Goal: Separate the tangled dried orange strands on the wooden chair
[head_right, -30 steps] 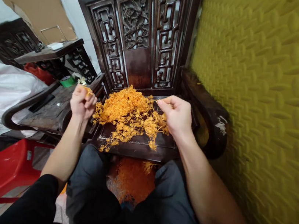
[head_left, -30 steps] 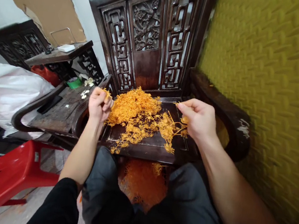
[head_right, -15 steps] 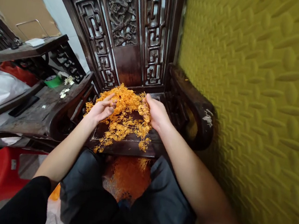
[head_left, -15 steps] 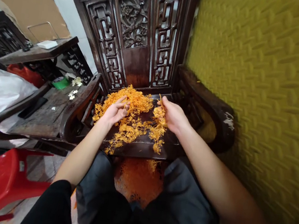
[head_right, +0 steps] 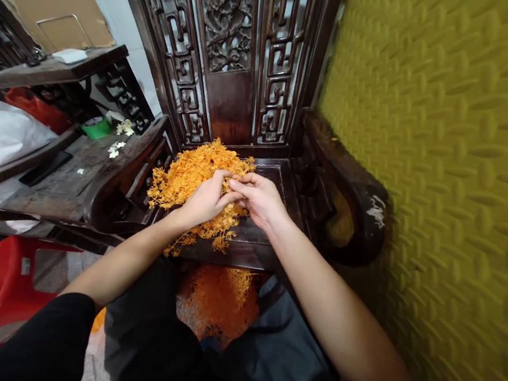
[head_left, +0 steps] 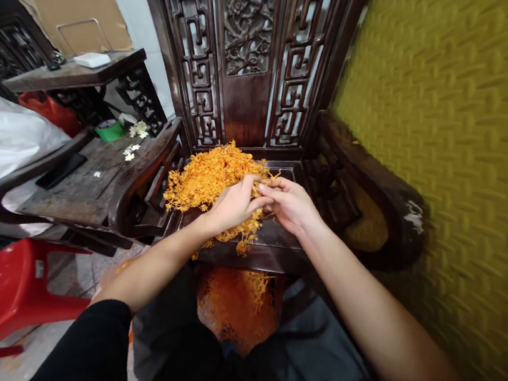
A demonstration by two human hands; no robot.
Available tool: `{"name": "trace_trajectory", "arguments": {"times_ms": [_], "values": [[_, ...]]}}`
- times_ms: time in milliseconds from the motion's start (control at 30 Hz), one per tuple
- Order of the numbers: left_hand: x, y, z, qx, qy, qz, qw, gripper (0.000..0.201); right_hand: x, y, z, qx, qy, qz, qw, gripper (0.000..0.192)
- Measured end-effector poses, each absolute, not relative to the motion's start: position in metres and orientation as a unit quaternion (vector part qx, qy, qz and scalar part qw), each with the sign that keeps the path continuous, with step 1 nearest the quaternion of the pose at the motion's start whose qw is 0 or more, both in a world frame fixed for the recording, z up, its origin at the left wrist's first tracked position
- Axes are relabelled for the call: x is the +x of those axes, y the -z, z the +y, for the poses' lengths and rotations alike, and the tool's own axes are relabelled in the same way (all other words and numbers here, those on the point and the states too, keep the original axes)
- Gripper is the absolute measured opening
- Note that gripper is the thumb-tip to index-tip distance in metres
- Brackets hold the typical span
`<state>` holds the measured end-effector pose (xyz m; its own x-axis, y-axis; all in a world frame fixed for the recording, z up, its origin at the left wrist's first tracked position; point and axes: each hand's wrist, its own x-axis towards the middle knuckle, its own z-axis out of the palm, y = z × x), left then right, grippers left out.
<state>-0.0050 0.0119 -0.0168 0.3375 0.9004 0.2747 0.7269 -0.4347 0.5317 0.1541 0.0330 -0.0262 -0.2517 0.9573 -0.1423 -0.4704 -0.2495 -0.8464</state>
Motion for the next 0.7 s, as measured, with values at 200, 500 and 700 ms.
{"name": "trace_trajectory", "arguments": {"times_ms": [200,500,700], "values": [[-0.019,0.02,0.022,0.835,-0.296,0.456,0.086,0.03,0.156,0.025,0.031,-0.368,-0.674,-0.362,0.528,0.045],[-0.024,-0.002,0.008,0.754,-0.504,0.405,0.115,0.013,0.179,0.013,0.051,-0.389,-0.636,-0.292,0.599,0.036],[-0.036,-0.009,0.003,0.52,-0.54,0.388,0.536,0.032,0.219,0.023,0.057,-0.392,-0.626,-0.305,0.602,0.038]]}}
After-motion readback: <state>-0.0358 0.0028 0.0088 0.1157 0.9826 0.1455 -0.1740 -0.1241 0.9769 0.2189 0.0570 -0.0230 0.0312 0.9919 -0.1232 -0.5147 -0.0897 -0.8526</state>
